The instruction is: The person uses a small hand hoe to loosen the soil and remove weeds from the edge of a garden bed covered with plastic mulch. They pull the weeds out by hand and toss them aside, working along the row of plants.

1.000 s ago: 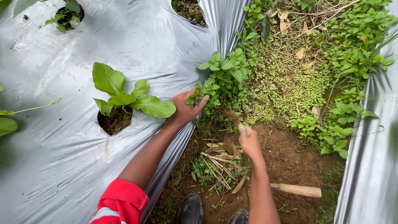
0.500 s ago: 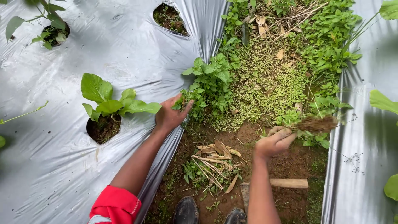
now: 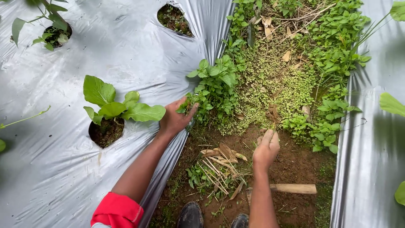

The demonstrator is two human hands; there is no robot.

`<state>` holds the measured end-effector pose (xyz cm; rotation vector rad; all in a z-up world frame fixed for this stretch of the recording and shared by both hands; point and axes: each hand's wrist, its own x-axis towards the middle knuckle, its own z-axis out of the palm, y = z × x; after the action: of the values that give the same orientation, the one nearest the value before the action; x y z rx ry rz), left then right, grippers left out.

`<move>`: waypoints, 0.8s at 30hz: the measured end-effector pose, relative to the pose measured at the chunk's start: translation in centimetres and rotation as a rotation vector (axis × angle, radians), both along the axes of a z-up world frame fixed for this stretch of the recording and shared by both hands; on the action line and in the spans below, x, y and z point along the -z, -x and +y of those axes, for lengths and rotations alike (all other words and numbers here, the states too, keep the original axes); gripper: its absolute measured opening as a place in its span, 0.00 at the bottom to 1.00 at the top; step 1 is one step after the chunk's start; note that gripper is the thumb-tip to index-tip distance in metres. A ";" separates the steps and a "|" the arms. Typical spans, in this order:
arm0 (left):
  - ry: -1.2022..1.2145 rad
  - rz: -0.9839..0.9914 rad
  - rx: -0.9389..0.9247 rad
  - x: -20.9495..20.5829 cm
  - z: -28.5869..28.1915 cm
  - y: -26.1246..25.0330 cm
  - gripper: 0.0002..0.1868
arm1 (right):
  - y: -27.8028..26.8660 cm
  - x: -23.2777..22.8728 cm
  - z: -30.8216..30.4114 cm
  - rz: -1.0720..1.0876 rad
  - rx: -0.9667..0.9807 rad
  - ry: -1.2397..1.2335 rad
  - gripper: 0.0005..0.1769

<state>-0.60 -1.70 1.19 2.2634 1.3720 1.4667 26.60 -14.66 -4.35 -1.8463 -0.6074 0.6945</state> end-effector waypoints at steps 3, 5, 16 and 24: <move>0.003 0.005 0.000 -0.4 0.0 0.0 0.14 | -1.1 0.9 0.5 -0.184 0.229 -0.406 0.16; 0.006 0.011 0.000 -0.8 -0.2 0.0 0.14 | -0.5 0.5 0.8 -0.266 0.295 -0.688 0.11; 0.208 0.051 0.095 -2.8 -1.4 0.2 0.18 | -1.0 0.8 -0.7 0.752 -0.204 -0.011 0.17; 0.598 0.029 0.078 -5.1 -6.0 -2.1 0.42 | -1.6 2.4 -2.7 1.355 -0.725 -0.200 0.23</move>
<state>1.49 -7.74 6.34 1.9240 1.4615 0.8436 28.19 -17.37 -6.72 -0.5886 -0.3485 1.9899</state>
